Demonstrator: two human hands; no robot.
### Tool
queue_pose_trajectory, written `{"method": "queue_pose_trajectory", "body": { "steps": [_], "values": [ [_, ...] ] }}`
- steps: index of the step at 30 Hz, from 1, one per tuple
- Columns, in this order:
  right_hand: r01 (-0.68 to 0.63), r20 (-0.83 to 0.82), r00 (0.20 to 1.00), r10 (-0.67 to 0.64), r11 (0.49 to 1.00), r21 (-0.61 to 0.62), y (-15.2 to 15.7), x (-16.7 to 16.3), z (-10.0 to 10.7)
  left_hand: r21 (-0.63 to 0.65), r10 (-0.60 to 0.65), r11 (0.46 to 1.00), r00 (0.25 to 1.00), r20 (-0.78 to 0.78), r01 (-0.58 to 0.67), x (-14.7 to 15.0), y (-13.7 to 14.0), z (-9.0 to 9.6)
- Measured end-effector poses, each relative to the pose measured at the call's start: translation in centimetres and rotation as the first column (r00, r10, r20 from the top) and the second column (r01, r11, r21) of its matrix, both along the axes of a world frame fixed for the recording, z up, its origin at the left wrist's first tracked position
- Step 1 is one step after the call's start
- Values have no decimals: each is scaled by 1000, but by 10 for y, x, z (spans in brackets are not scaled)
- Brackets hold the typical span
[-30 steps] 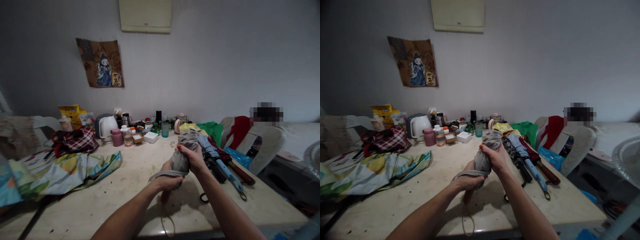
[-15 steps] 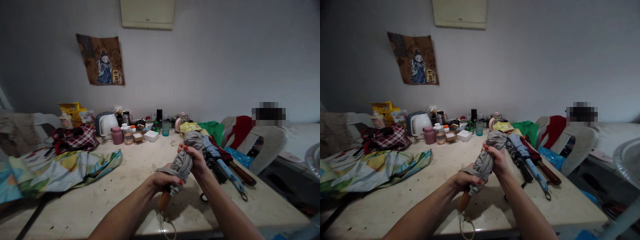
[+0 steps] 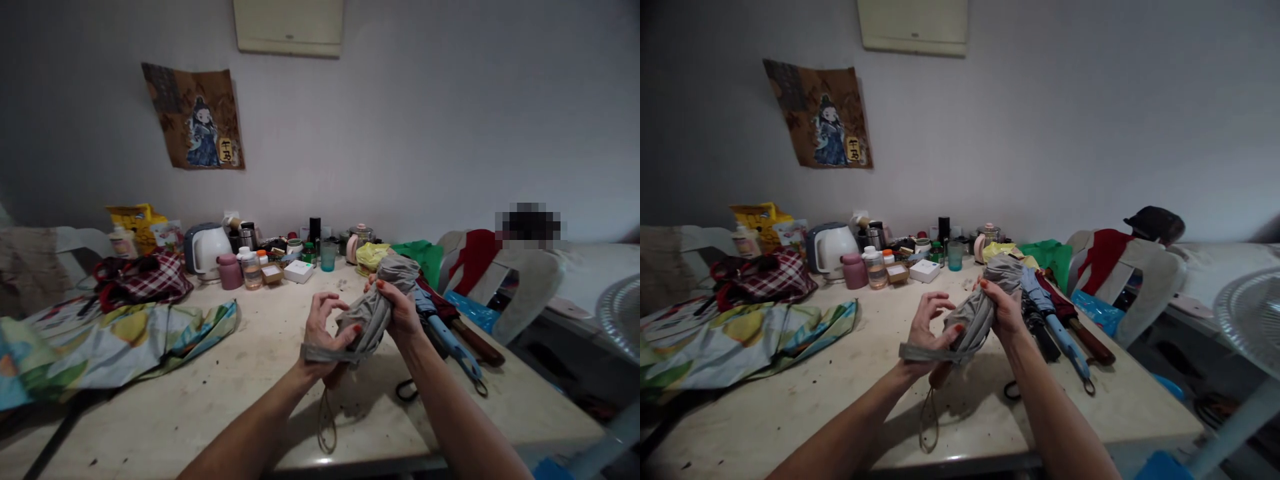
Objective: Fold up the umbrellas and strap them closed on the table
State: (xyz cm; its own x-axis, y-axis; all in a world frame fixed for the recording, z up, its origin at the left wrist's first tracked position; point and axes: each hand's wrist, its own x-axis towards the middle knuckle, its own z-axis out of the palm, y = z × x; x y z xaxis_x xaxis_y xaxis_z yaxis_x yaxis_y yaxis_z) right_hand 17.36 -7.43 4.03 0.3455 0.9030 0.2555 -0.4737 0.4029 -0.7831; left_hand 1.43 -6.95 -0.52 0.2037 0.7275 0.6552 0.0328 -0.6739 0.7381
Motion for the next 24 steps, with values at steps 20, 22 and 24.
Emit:
{"method": "queue_pose_trajectory", "body": {
  "steps": [20, 22, 24],
  "values": [
    [102, -227, 969, -100, 995, -5, 12, -10, -6, 706, 414, 667, 906, -86, -238, -9, -14, 8],
    [105, -232, 967, -101, 994, 5, 11, -16, -6, 705, 425, 669, 899, -101, -237, -6, -15, 7],
    [103, -252, 962, -101, 995, -7, 12, -20, -6, 680, 406, 698, 906, -117, -225, -4, -15, 6]
  ]
}}
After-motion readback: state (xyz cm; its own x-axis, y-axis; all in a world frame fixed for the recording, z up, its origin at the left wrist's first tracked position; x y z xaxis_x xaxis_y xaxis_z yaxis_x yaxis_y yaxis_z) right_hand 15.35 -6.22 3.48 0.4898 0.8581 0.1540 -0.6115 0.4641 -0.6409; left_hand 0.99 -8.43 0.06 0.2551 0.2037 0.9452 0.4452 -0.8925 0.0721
